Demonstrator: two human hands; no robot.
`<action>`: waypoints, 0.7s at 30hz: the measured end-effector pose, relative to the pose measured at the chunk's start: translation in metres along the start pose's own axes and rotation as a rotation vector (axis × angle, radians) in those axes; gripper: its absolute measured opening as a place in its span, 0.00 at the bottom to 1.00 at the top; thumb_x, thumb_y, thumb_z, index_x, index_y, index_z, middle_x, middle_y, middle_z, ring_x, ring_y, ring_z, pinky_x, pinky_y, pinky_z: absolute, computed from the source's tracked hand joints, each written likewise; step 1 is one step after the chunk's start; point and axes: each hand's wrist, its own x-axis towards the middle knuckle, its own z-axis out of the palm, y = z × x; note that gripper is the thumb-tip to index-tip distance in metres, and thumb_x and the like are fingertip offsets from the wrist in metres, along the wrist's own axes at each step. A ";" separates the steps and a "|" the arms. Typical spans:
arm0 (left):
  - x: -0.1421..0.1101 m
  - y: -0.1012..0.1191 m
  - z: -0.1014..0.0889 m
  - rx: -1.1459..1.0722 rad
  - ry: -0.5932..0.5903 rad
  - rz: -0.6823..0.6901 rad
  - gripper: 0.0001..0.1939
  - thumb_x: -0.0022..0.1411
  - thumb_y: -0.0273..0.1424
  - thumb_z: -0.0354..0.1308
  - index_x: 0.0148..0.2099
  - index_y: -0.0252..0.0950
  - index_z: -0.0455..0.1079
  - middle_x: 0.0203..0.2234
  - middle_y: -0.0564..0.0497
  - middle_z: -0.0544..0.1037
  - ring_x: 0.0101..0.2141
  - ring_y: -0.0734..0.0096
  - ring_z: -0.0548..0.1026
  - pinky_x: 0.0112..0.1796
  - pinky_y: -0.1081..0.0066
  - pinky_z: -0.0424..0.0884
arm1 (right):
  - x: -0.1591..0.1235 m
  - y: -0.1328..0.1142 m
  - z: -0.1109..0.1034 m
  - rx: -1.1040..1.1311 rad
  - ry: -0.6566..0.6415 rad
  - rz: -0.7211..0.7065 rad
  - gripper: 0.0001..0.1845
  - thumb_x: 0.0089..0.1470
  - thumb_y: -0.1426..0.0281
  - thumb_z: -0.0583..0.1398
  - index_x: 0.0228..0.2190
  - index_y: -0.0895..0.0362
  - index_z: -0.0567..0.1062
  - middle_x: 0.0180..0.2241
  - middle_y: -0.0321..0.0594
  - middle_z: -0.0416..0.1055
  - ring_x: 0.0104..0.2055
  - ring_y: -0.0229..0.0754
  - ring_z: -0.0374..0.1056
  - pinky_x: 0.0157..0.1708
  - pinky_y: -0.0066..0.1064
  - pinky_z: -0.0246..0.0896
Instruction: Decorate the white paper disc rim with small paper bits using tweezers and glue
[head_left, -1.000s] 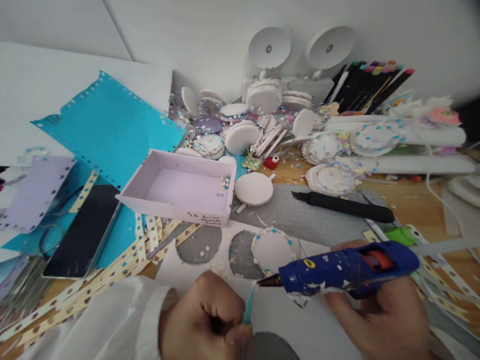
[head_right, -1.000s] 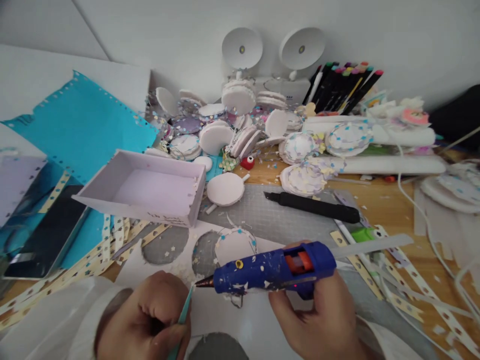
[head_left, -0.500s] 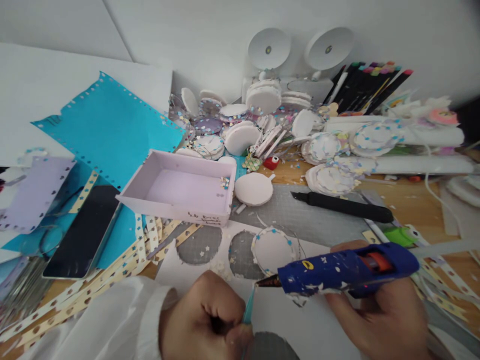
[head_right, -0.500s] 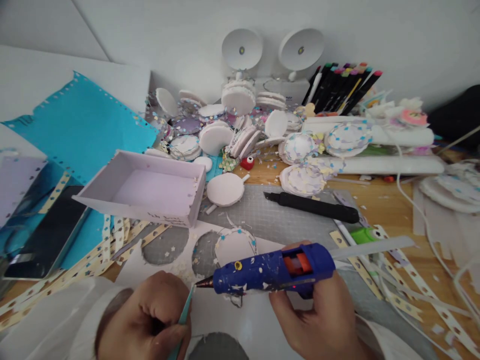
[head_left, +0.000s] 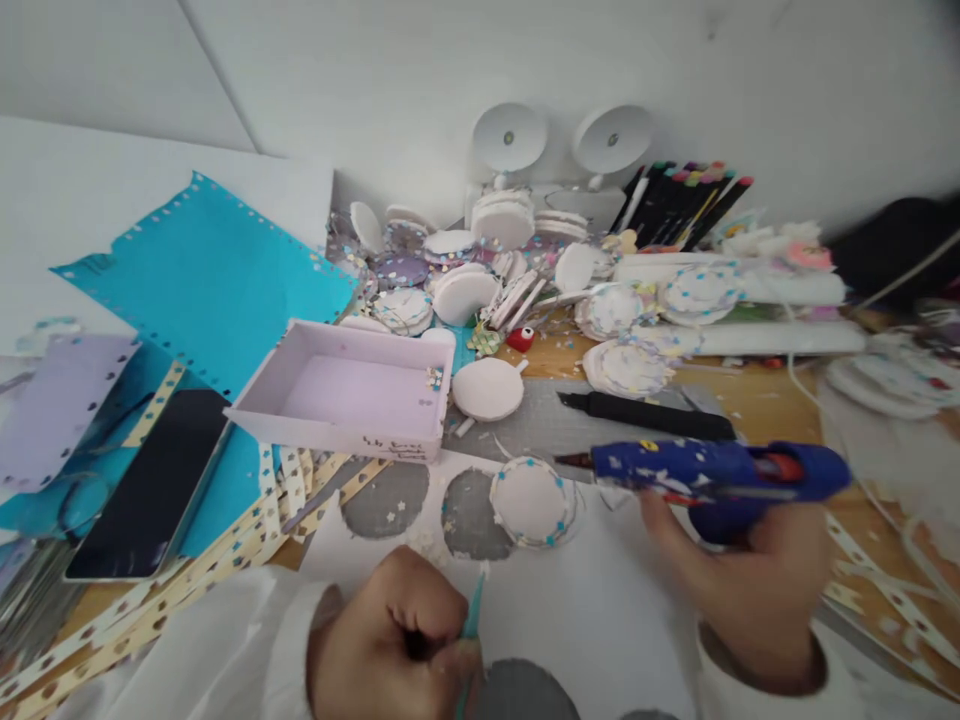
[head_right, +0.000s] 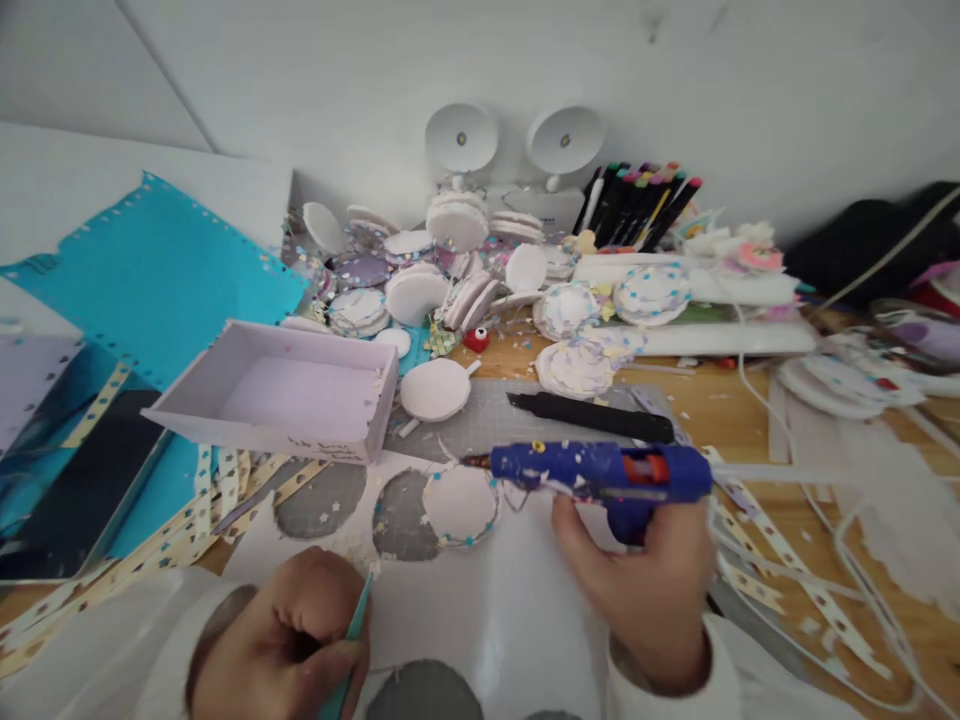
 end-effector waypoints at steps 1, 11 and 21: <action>0.000 -0.001 0.000 -0.002 0.009 0.002 0.28 0.61 0.40 0.48 0.12 0.34 0.61 0.08 0.48 0.65 0.13 0.78 0.59 0.18 0.73 0.53 | 0.002 0.005 0.003 -0.012 -0.011 0.035 0.13 0.47 0.60 0.63 0.31 0.52 0.67 0.25 0.39 0.65 0.25 0.46 0.63 0.27 0.38 0.57; 0.004 0.002 0.000 -0.031 0.069 -0.002 0.32 0.60 0.49 0.50 0.16 0.28 0.71 0.08 0.52 0.61 0.13 0.80 0.57 0.16 0.78 0.52 | 0.013 0.027 0.025 -0.152 -0.289 -0.187 0.10 0.51 0.64 0.57 0.35 0.56 0.68 0.34 0.47 0.71 0.38 0.57 0.67 0.38 0.47 0.57; -0.009 0.026 0.005 -0.060 0.079 -0.023 0.29 0.60 0.46 0.49 0.13 0.34 0.58 0.07 0.56 0.57 0.13 0.81 0.55 0.16 0.78 0.53 | 0.008 0.032 0.007 -0.140 -0.226 -0.250 0.18 0.46 0.65 0.60 0.40 0.56 0.64 0.34 0.46 0.66 0.37 0.54 0.63 0.36 0.44 0.57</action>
